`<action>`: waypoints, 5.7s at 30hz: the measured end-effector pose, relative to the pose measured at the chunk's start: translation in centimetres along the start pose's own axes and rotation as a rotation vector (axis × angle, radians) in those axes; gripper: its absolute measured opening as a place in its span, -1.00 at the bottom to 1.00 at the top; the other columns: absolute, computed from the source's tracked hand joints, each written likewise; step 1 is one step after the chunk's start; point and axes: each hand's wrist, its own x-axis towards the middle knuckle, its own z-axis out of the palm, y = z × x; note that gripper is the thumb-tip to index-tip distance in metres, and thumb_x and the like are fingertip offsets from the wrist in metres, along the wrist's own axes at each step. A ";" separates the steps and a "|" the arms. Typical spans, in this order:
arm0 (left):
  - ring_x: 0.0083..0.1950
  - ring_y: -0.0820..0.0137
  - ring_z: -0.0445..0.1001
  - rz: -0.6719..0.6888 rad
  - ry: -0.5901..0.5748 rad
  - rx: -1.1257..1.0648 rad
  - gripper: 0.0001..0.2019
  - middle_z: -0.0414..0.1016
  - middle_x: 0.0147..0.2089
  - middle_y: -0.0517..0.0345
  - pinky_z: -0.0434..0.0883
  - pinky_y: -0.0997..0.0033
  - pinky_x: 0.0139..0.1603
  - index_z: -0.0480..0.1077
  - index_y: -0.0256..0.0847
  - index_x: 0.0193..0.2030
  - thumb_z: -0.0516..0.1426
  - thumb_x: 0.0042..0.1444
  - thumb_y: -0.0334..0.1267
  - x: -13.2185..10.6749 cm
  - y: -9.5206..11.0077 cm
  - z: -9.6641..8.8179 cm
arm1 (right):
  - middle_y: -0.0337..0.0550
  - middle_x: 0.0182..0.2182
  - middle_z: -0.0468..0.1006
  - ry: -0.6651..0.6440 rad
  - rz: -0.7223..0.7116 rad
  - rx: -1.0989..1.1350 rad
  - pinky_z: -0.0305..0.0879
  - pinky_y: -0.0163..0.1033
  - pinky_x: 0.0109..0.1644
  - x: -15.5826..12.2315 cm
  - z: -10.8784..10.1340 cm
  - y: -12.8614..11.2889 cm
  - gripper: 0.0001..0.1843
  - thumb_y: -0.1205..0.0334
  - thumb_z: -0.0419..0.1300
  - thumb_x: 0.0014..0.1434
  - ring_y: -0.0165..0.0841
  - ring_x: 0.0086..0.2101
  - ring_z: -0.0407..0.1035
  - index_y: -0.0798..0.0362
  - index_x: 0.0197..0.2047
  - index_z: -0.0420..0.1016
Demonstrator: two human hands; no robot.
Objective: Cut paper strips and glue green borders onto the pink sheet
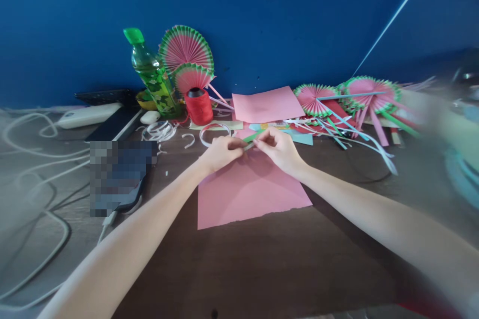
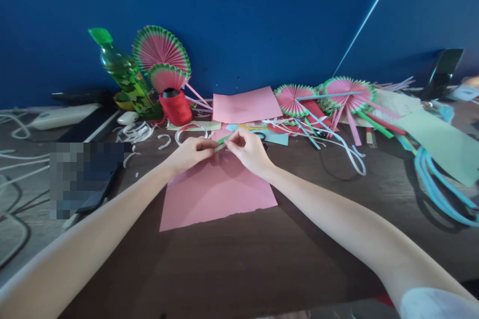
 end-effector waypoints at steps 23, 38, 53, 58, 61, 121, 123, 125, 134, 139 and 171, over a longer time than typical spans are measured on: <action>-0.44 0.45 0.47 -0.039 0.072 -0.097 -0.78 0.55 -0.46 0.12 0.39 0.43 -0.27 0.48 -0.26 -0.43 0.07 0.08 -0.22 -0.1 0.0 0.8 | -0.23 -0.51 0.47 0.076 0.024 -0.034 0.32 -0.19 -0.30 -0.1 0.1 0.1 -0.80 0.15 0.24 0.00 -0.38 -0.43 0.38 0.04 -0.50 0.30; -0.41 0.45 0.44 -0.038 0.087 -0.057 -0.76 0.56 -0.44 0.13 0.36 0.42 -0.25 0.50 -0.24 -0.39 0.05 0.08 -0.19 -0.2 0.1 0.8 | -0.23 -0.50 0.46 0.097 0.004 0.001 0.31 -0.16 -0.29 -0.4 0.2 0.0 -0.79 0.20 0.25 -0.02 -0.36 -0.43 0.39 0.03 -0.48 0.26; -0.43 0.46 0.47 -0.003 0.066 -0.091 -0.79 0.55 -0.43 0.15 0.37 0.42 -0.22 0.45 -0.25 -0.43 0.05 0.08 -0.21 -0.1 -0.3 0.9 | -0.34 -0.54 0.48 0.076 0.027 0.117 0.31 -0.20 -0.32 0.0 0.0 0.3 -0.68 0.13 0.24 0.00 -0.43 -0.48 0.37 -0.02 -0.34 0.13; -0.49 0.48 0.44 0.013 0.085 -0.087 -0.82 0.51 -0.51 0.17 0.37 0.44 -0.26 0.43 -0.26 -0.41 0.06 0.08 -0.25 -0.1 -0.4 1.0 | -0.34 -0.53 0.48 -0.029 0.080 0.239 0.35 -0.17 -0.25 0.2 0.0 0.1 -0.70 0.09 0.22 0.02 -0.42 -0.46 0.41 -0.01 -0.30 0.16; -0.46 0.46 0.45 -0.004 0.099 -0.055 -0.82 0.51 -0.52 0.17 0.36 0.44 -0.28 0.45 -0.26 -0.40 0.06 0.08 -0.24 -0.1 -0.4 1.1 | -0.28 -0.45 0.52 -0.080 0.060 0.221 0.35 -0.16 -0.21 0.1 0.0 -0.1 -0.68 0.14 0.25 -0.01 -0.39 -0.40 0.44 0.00 -0.28 0.18; -0.29 0.41 0.40 0.152 0.236 0.188 -0.80 0.52 -0.35 0.16 0.30 0.41 -0.20 0.51 -0.19 -0.36 0.03 0.10 -0.35 0.0 -0.5 1.9 | -0.15 -0.38 0.42 0.043 -0.445 -0.390 0.31 -0.14 -0.21 -0.6 0.0 0.5 -0.89 0.34 0.12 0.12 -0.31 -0.29 0.34 0.00 -0.37 0.46; -0.29 0.41 0.41 0.133 0.249 0.185 -0.81 0.52 -0.33 0.14 0.31 0.42 -0.23 0.50 -0.20 -0.34 0.04 0.09 -0.36 -0.1 -0.3 1.9 | -0.15 -0.38 0.42 0.038 -0.413 -0.370 0.32 -0.15 -0.24 -0.6 0.0 0.4 -0.89 0.32 0.12 0.12 -0.31 -0.30 0.34 -0.01 -0.39 0.46; -0.30 0.40 0.41 0.131 0.245 0.185 -0.82 0.51 -0.34 0.13 0.32 0.42 -0.25 0.50 -0.21 -0.33 0.05 0.09 -0.35 -0.1 -0.1 2.0 | -0.15 -0.38 0.42 0.034 -0.390 -0.345 0.33 -0.15 -0.26 -0.7 0.0 0.4 -0.89 0.31 0.13 0.12 -0.31 -0.31 0.34 0.00 -0.40 0.46; -0.31 0.35 0.38 0.149 0.244 0.432 -0.78 0.46 -0.39 0.07 0.31 0.34 -0.21 0.50 -0.23 -0.32 0.02 0.14 -0.32 -0.4 0.6 2.2 | -0.12 -0.41 0.43 0.028 -0.385 -0.354 0.31 -0.21 -0.34 -0.8 0.0 0.0 -0.87 0.35 0.10 0.10 -0.31 -0.33 0.36 0.02 -0.46 0.40; -0.28 0.34 0.42 0.141 0.255 0.387 -0.79 0.49 -0.31 0.06 0.34 0.33 -0.19 0.50 -0.21 -0.27 0.02 0.13 -0.33 -0.5 0.8 2.4 | -0.14 -0.42 0.44 0.027 -0.388 -0.322 0.29 -0.22 -0.36 -0.8 0.0 -0.1 -0.88 0.39 0.10 0.06 -0.32 -0.33 0.36 0.03 -0.46 0.39; -0.27 0.36 0.45 0.129 0.308 0.229 -0.80 0.51 -0.30 0.08 0.39 0.35 -0.21 0.52 -0.21 -0.32 0.05 0.11 -0.35 -0.5 1.0 2.6 | -0.18 -0.43 0.42 0.061 -0.384 -0.222 0.27 -0.27 -0.40 -0.5 -0.1 0.2 -0.88 0.45 0.13 0.03 -0.38 -0.38 0.32 0.06 -0.45 0.40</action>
